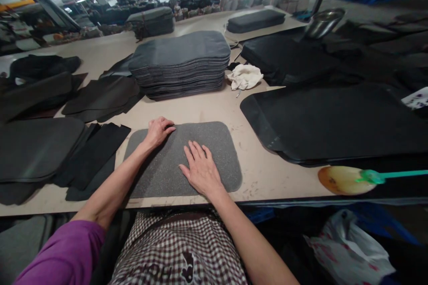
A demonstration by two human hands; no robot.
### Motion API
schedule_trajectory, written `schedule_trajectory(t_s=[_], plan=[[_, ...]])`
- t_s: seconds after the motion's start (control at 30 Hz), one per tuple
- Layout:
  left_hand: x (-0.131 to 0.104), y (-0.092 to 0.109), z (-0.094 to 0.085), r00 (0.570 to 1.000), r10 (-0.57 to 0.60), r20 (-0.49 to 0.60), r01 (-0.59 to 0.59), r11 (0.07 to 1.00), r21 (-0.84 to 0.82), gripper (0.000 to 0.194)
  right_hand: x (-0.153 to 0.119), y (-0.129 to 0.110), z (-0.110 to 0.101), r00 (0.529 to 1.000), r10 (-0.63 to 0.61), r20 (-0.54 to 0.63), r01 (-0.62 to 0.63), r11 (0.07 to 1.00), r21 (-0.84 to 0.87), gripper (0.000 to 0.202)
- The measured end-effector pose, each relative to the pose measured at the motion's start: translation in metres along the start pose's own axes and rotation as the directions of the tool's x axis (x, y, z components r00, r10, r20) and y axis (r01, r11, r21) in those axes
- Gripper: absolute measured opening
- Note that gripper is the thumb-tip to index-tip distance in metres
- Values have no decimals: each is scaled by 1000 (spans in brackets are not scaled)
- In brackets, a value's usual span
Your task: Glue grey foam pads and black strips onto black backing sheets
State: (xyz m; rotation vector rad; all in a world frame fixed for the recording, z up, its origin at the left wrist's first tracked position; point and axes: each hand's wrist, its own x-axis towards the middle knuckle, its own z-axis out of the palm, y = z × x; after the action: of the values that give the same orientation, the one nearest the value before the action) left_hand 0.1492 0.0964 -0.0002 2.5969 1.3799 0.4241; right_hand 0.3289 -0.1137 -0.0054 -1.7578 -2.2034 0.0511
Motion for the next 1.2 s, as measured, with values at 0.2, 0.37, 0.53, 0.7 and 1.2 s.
schedule_trajectory(t_s=[0.2, 0.37, 0.53, 0.7, 1.2], plan=[[4, 2, -2, 1000, -3, -22, 3, 1000, -20, 21, 0, 0, 1, 1000, 6, -5, -6, 1000, 4, 61], [3, 4, 2, 1000, -15, 16, 16, 998, -68, 21, 0, 1, 1, 1000, 7, 0, -7, 1000, 7, 62], [-1, 2, 3, 1000, -5, -21, 4, 1000, -7, 21, 0, 1, 0, 1000, 12, 3, -12, 1000, -4, 62], [1, 2, 3, 1000, -12, -19, 12, 1000, 12, 21, 0, 1, -1, 1000, 11, 0, -11, 1000, 10, 62], [12, 0, 1, 989, -135, 56, 139, 987, -77, 13, 0, 1, 0, 1000, 9, -11, -9, 1000, 13, 61]])
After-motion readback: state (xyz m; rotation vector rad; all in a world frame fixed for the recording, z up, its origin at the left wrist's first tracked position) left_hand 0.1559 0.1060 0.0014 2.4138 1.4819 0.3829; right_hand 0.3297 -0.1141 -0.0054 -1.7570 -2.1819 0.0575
